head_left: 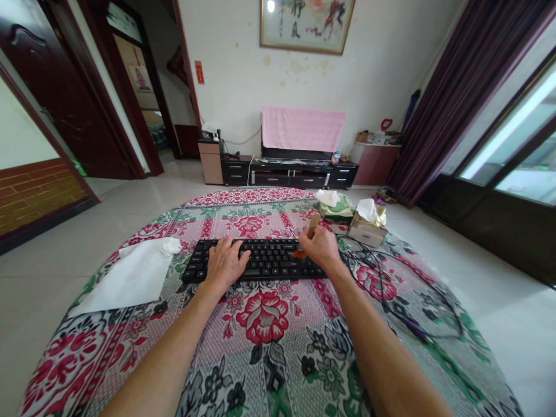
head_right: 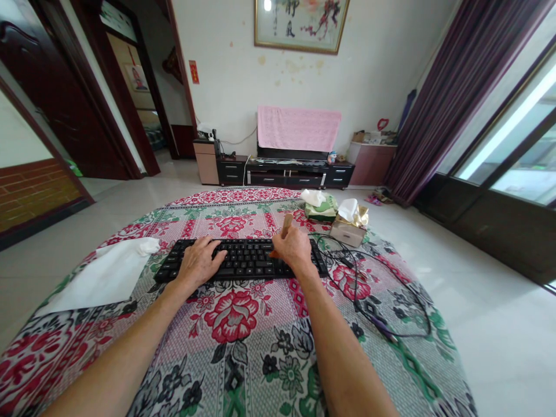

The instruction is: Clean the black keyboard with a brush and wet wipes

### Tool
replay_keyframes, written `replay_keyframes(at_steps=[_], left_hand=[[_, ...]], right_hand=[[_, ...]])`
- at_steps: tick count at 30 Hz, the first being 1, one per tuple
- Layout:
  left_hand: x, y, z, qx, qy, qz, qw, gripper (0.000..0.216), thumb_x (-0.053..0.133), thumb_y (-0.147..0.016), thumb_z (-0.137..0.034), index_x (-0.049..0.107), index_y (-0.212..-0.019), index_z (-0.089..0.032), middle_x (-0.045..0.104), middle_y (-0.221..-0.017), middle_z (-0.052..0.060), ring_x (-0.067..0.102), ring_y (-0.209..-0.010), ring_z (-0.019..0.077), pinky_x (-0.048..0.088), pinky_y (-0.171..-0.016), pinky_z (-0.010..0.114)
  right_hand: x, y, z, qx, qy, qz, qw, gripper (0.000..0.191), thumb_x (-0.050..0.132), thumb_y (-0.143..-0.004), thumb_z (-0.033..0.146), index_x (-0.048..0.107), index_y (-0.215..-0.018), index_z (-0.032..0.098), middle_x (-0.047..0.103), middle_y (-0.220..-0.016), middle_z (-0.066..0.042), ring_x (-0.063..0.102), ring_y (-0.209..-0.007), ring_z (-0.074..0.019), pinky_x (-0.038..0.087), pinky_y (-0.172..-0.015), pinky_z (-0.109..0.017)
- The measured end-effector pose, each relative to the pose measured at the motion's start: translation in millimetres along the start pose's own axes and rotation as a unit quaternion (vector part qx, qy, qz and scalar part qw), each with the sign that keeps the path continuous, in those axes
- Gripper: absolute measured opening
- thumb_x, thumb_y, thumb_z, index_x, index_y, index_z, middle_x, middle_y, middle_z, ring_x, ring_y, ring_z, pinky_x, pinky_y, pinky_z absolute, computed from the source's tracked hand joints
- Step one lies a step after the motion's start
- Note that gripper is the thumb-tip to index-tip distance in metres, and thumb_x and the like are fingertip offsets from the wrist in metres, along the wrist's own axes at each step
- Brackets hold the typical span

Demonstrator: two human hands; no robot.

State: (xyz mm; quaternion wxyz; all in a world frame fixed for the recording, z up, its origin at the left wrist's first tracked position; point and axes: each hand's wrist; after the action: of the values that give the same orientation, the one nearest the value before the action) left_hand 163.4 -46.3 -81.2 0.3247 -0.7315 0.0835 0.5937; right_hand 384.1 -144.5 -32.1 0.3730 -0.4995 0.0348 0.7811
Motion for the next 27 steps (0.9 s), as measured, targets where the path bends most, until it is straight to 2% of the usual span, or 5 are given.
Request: replay_keyframes(at_steps=[4, 8, 15, 23, 27], left_hand=[[0, -1, 0, -0.004, -0.002, 0.005, 1.000, 0.039, 0.044, -0.089, -0.043, 0.062, -0.117, -0.021, 0.057, -0.126, 0.010, 0.047, -0.120, 0.0275, 0.042, -0.094, 0.040], [1, 0, 0, -0.001, 0.005, -0.001, 1.000, 0.040, 0.045, -0.089, -0.042, 0.062, -0.118, -0.020, 0.056, -0.128, 0.010, 0.045, -0.122, 0.0281, 0.041, -0.095, 0.041], [2, 0, 1, 0.000, 0.004, -0.006, 1.000, 0.039, 0.045, -0.089, -0.042, 0.063, -0.116, -0.020, 0.056, -0.127, 0.010, 0.047, -0.120, 0.0282, 0.041, -0.094, 0.041], [2, 0, 1, 0.002, 0.004, -0.007, 1.000, 0.039, 0.044, -0.090, -0.042, 0.062, -0.116, -0.020, 0.058, -0.124, 0.010, 0.048, -0.117, 0.0280, 0.042, -0.092, 0.040], [1, 0, 1, 0.004, 0.010, -0.010, 1.000, 0.037, 0.045, -0.090, -0.041, 0.064, -0.114, -0.020, 0.058, -0.122, 0.010, 0.049, -0.116, 0.0272, 0.043, -0.091, 0.039]], right_hand=[[-8, -3, -5, -0.011, -0.069, -0.009, 0.998, 0.023, 0.050, -0.073, 0.031, 0.066, -0.074, 0.014, 0.068, -0.069, -0.008, 0.063, -0.066, -0.0200, 0.042, -0.059, -0.025], [1, 4, 6, -0.086, -0.154, 0.084, 0.981, 0.024, 0.047, -0.075, 0.030, 0.066, -0.071, 0.015, 0.068, -0.067, -0.004, 0.061, -0.062, -0.0159, 0.042, -0.058, -0.022], [-14, -9, -21, 0.025, 0.053, 0.012, 0.998, 0.026, 0.052, -0.073, 0.033, 0.068, -0.076, 0.013, 0.069, -0.073, -0.014, 0.064, -0.068, -0.0231, 0.039, -0.056, -0.027], [-13, -8, -19, -0.013, 0.003, 0.008, 1.000, 0.032, 0.046, -0.079, 0.035, 0.069, -0.079, 0.013, 0.070, -0.074, -0.011, 0.065, -0.070, -0.0214, 0.040, -0.059, -0.026], [-20, -11, -28, 0.053, 0.080, 0.001, 0.995, 0.034, 0.047, -0.078, 0.033, 0.070, -0.087, 0.011, 0.071, -0.081, -0.018, 0.067, -0.077, -0.0268, 0.043, -0.064, -0.029]])
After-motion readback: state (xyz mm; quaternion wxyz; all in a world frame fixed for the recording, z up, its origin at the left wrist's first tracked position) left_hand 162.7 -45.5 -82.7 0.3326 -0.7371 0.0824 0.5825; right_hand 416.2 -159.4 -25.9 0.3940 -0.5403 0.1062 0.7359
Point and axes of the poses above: each hand's wrist, its own y-axis away from the middle knuckle, its own x-axis out of the palm, z = x × y
